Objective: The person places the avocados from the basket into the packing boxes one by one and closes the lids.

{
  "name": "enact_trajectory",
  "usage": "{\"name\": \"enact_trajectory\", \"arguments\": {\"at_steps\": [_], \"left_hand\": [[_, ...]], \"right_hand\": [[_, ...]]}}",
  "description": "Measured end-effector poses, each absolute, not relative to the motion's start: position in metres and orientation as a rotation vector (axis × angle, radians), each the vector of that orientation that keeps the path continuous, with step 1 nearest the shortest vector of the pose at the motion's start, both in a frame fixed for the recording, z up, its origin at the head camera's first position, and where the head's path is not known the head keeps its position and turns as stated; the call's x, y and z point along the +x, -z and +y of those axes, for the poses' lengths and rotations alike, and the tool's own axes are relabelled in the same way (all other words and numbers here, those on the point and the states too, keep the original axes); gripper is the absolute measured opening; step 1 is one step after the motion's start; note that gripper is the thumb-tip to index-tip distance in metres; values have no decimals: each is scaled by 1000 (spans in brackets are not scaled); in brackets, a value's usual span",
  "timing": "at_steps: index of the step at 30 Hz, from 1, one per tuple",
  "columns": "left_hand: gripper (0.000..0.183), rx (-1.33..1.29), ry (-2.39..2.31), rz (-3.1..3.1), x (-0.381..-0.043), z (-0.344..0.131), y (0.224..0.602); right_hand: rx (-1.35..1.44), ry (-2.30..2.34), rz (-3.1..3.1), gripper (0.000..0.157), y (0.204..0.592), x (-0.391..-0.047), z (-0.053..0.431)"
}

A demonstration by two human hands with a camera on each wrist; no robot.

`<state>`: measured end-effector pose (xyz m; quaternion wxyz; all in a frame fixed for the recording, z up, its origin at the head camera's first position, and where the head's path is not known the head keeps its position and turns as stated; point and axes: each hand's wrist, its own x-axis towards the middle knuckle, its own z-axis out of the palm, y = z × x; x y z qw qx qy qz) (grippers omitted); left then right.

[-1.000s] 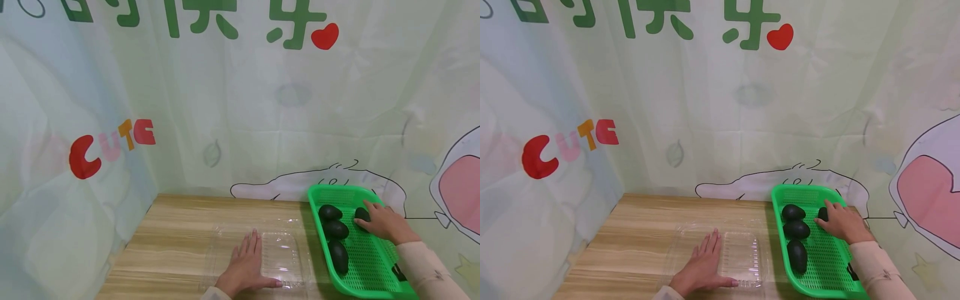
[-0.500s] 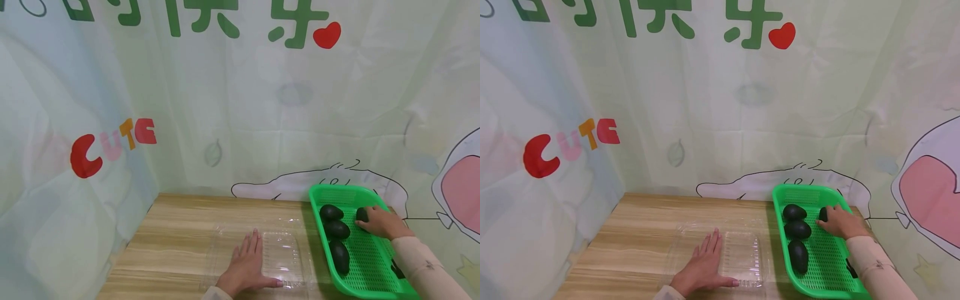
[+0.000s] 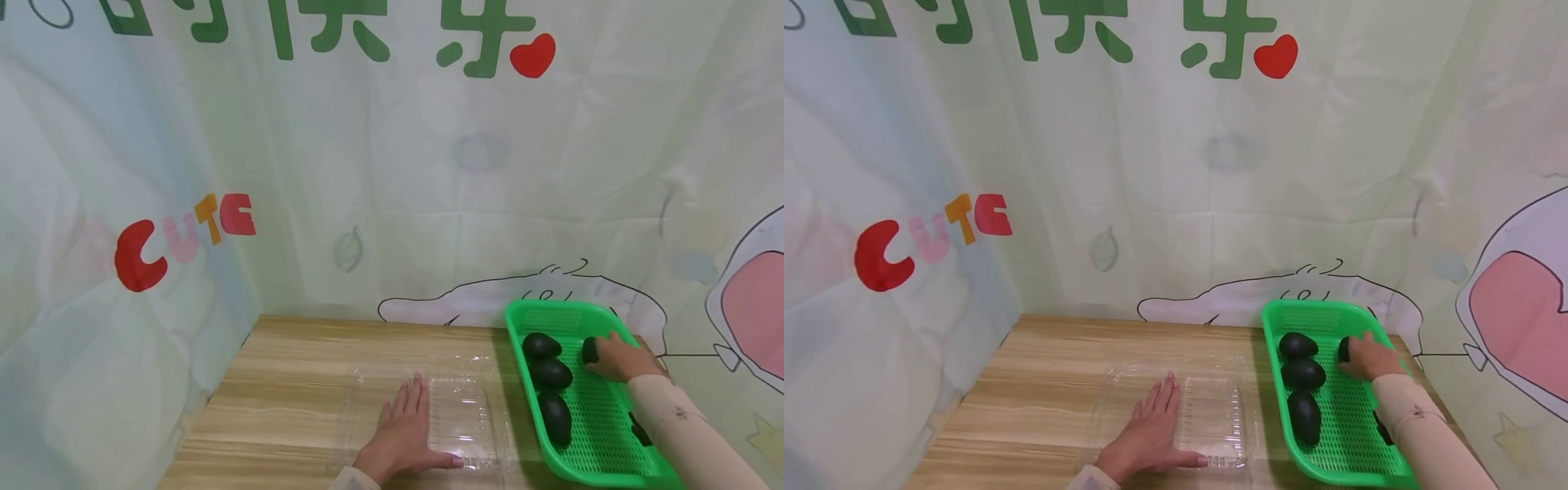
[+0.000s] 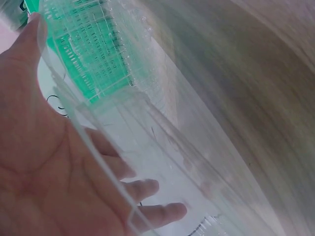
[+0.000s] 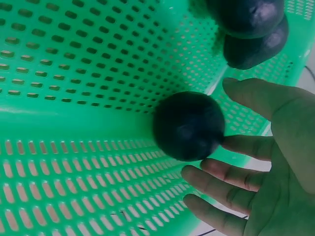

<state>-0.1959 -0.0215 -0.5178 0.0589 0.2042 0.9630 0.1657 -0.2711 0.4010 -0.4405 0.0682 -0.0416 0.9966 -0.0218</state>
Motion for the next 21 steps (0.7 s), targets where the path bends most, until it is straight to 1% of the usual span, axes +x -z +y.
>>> {"name": "enact_trajectory", "arguments": {"at_steps": [5,10,17,21], "left_hand": [[138,625,-487,2911,-195,-21,518],[137,629,-491,2906,-194,-21,518],[137,633,-493,2921,-195,-21,518],[136,636,-486,2923,-196,-21,517]], "right_hand": [[-119,70,3030,60,455,-277,408],[-127,123,3013,62,463,-282,408],[-98,215,2897,65,461,-285,400],[-101,268,2853,66,467,-286,401]]}}
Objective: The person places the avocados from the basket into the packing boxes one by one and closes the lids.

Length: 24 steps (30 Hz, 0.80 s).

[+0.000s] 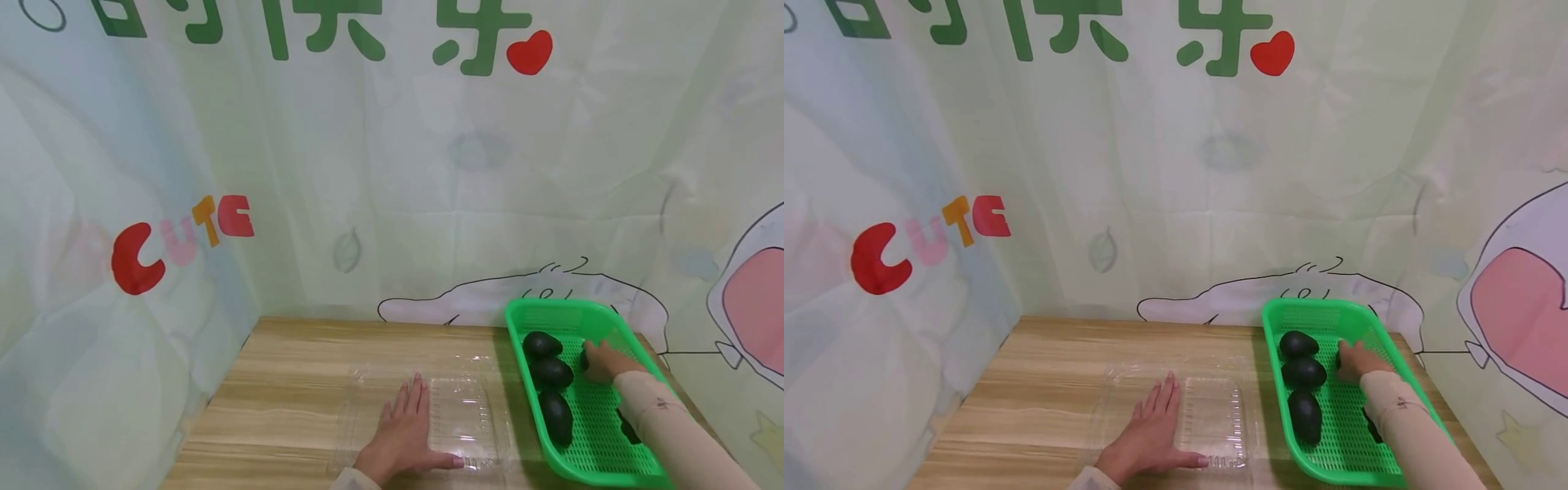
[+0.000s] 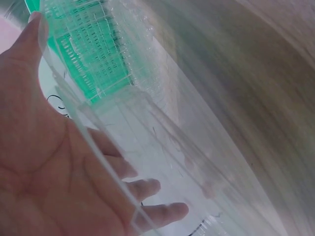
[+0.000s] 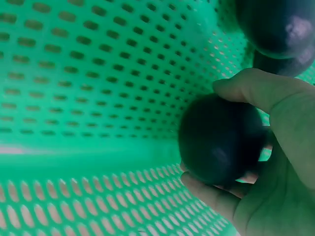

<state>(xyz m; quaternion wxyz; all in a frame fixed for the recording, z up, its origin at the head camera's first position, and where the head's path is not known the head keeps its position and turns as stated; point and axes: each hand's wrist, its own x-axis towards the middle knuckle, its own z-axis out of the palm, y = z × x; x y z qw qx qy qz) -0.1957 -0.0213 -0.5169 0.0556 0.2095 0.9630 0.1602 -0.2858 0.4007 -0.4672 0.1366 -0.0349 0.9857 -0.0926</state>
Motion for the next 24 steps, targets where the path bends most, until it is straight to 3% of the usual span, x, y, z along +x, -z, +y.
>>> {"name": "enact_trajectory", "arguments": {"at_steps": [11,18,24], "left_hand": [[136,632,-485,2908,-195,-18,517],[137,614,-536,2891,-195,-19,517],[139,606,-549,2893,-197,-19,518]], "right_hand": [[-121,316,2904,66,485,-281,406],[-113,342,2905,56,489,-284,407],[-81,323,2880,64,492,-290,408]]}}
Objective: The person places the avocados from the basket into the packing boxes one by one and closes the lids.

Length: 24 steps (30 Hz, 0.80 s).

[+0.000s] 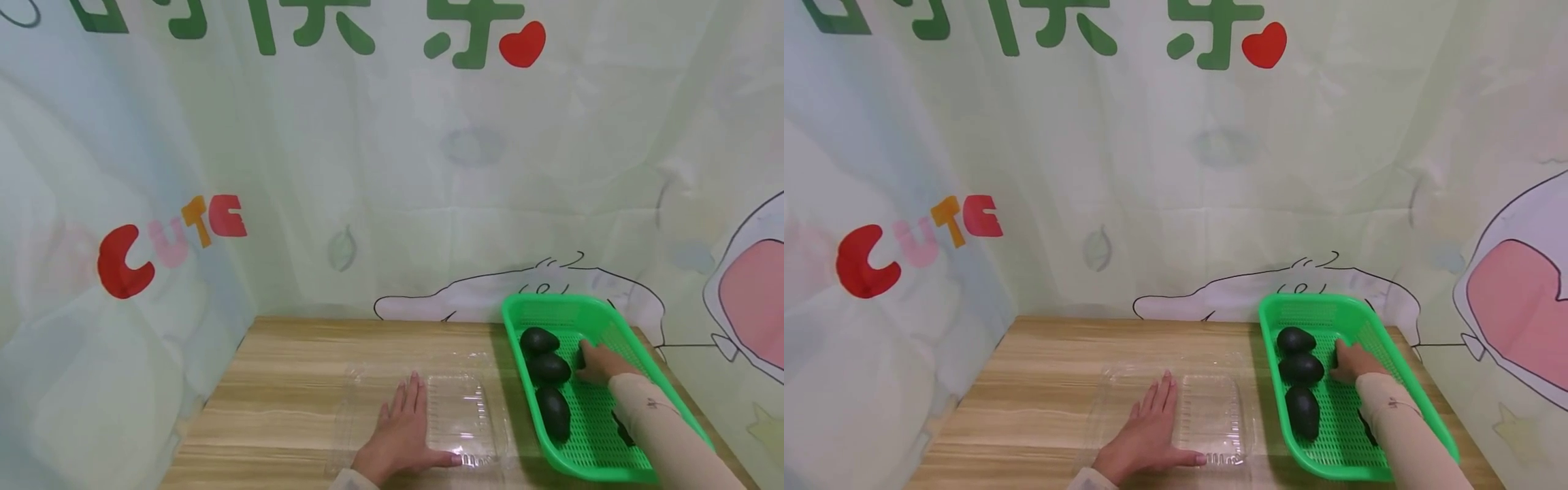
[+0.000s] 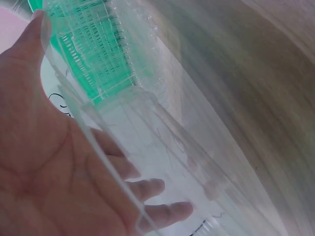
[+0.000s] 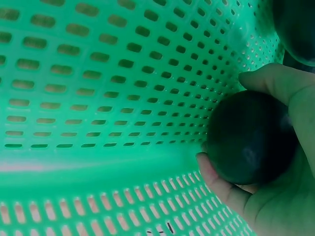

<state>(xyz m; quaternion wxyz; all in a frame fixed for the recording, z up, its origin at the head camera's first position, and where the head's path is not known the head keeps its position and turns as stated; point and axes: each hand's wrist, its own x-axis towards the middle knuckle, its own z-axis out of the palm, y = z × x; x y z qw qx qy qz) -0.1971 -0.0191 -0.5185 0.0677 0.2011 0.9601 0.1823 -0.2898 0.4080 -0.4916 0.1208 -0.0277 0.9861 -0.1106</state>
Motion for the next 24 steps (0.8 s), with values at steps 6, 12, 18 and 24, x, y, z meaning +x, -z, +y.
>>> {"name": "enact_trajectory", "arguments": {"at_steps": [6,12,18,24], "left_hand": [[137,605,-559,2893,-197,-21,518],[138,599,-578,2884,-197,-21,515],[141,600,-526,2888,-195,-21,519],[140,593,-520,2888,-193,-24,517]], "right_hand": [[-78,317,2874,69,488,-290,406],[-115,337,2934,66,487,-288,406],[-161,401,2960,56,492,-280,409],[-145,400,2939,62,489,-281,407]]}}
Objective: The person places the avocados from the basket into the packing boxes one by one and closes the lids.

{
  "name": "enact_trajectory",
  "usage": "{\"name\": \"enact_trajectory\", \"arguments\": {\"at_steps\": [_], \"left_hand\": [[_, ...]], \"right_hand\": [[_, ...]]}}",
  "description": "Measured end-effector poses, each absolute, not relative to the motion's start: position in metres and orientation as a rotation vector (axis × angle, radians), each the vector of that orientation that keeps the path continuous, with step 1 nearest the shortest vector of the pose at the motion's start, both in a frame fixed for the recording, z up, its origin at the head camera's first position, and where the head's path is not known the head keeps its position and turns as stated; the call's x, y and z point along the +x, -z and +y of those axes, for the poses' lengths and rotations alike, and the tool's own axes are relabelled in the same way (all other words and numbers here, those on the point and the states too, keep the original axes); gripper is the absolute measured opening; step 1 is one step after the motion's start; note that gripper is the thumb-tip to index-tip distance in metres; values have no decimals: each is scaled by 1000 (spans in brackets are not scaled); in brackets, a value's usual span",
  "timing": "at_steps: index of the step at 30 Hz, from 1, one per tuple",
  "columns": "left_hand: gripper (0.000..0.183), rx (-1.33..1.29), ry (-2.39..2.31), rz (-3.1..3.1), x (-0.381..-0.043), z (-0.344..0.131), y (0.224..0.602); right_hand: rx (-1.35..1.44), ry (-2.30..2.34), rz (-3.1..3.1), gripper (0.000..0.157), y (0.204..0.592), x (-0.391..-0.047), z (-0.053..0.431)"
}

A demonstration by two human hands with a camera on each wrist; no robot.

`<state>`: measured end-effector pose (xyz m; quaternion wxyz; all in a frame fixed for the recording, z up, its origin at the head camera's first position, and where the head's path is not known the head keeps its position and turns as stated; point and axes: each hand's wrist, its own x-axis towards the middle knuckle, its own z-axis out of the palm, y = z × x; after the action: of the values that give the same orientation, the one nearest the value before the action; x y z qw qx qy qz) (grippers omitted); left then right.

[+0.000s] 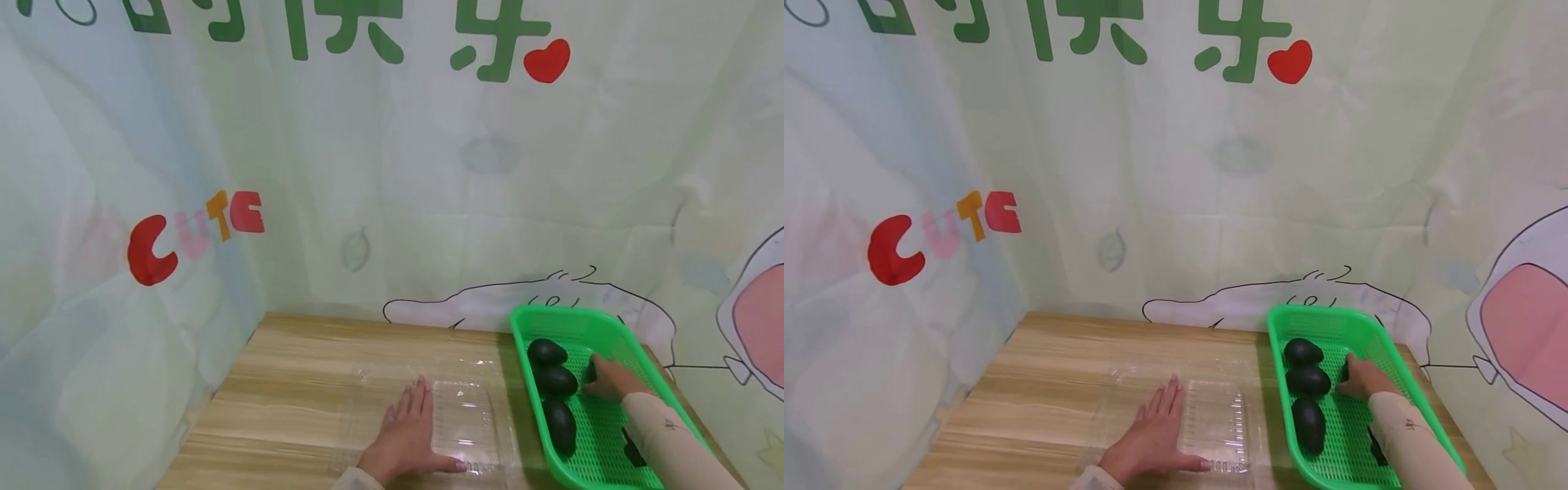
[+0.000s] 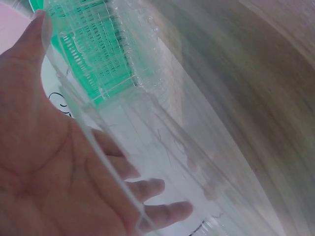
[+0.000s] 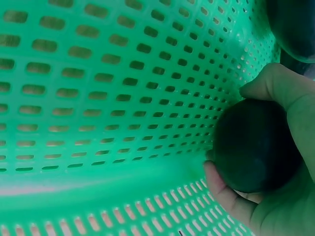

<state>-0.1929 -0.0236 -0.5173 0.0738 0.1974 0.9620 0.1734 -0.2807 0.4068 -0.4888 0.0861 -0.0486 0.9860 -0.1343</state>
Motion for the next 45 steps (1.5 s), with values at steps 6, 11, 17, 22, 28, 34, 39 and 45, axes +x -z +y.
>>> {"name": "enact_trajectory", "arguments": {"at_steps": [6,11,17,22,28,34,39,45], "left_hand": [[139,599,-554,2879,-191,-24,517],[139,604,-607,2872,-193,-25,516],[139,611,-599,2876,-193,-24,516],[139,606,-600,2876,-193,-24,516],[139,607,-599,2874,-194,-24,517],[139,607,-588,2887,-196,-24,520],[139,600,-593,2882,-196,-24,520],[139,598,-599,2868,-194,-24,517]], "right_hand": [[-101,384,2921,63,485,-278,406],[-93,404,2938,62,474,-274,404],[-79,423,2972,75,464,-266,403],[-60,447,2993,79,457,-262,405],[-67,422,3031,78,447,-253,406],[-68,392,3112,78,436,-243,403],[-47,465,3121,82,433,-236,400],[-25,524,3159,82,426,-225,394]]}}
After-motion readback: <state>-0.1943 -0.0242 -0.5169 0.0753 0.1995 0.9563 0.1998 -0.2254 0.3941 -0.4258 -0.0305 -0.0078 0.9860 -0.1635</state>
